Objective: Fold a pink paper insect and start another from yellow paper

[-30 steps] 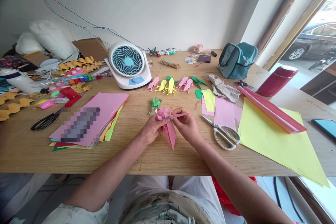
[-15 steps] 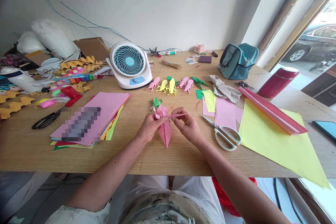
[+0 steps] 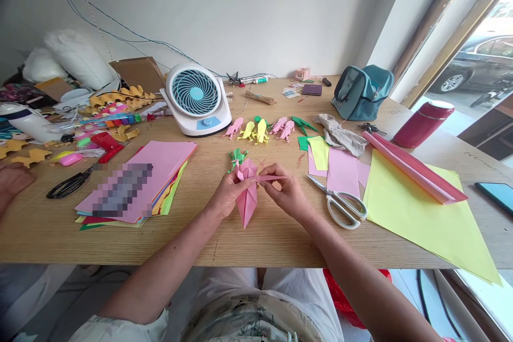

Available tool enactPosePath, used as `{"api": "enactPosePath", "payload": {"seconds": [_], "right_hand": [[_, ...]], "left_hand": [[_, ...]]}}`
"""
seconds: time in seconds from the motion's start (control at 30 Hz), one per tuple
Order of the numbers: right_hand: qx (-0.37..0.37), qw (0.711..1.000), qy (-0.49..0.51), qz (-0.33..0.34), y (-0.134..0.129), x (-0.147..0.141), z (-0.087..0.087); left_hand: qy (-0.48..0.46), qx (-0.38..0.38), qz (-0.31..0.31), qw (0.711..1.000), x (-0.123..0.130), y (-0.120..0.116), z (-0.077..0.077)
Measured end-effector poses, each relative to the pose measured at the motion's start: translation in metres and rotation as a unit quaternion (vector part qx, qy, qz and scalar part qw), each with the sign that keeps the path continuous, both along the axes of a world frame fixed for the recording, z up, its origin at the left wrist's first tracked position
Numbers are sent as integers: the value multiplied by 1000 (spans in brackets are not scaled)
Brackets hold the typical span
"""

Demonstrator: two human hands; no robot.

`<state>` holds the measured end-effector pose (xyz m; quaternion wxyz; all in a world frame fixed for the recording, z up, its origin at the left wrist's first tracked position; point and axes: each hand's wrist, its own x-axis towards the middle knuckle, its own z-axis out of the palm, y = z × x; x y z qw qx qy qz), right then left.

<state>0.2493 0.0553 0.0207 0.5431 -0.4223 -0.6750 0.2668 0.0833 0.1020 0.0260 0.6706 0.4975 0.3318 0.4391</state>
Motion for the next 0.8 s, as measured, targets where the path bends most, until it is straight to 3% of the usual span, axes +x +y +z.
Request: {"api": "enactPosePath", "payload": {"seconds": [0.23, 0.5, 0.8], "right_hand": [[119, 980, -159, 5, -1, 14, 4], [176, 956, -234, 28, -3, 27, 8], [218, 921, -322, 30, -12, 24, 16]], "left_hand": [[34, 4, 1, 999, -1, 0, 4], [33, -11, -43, 998, -2, -2, 8], [44, -67, -52, 995, -17, 9, 14]]}}
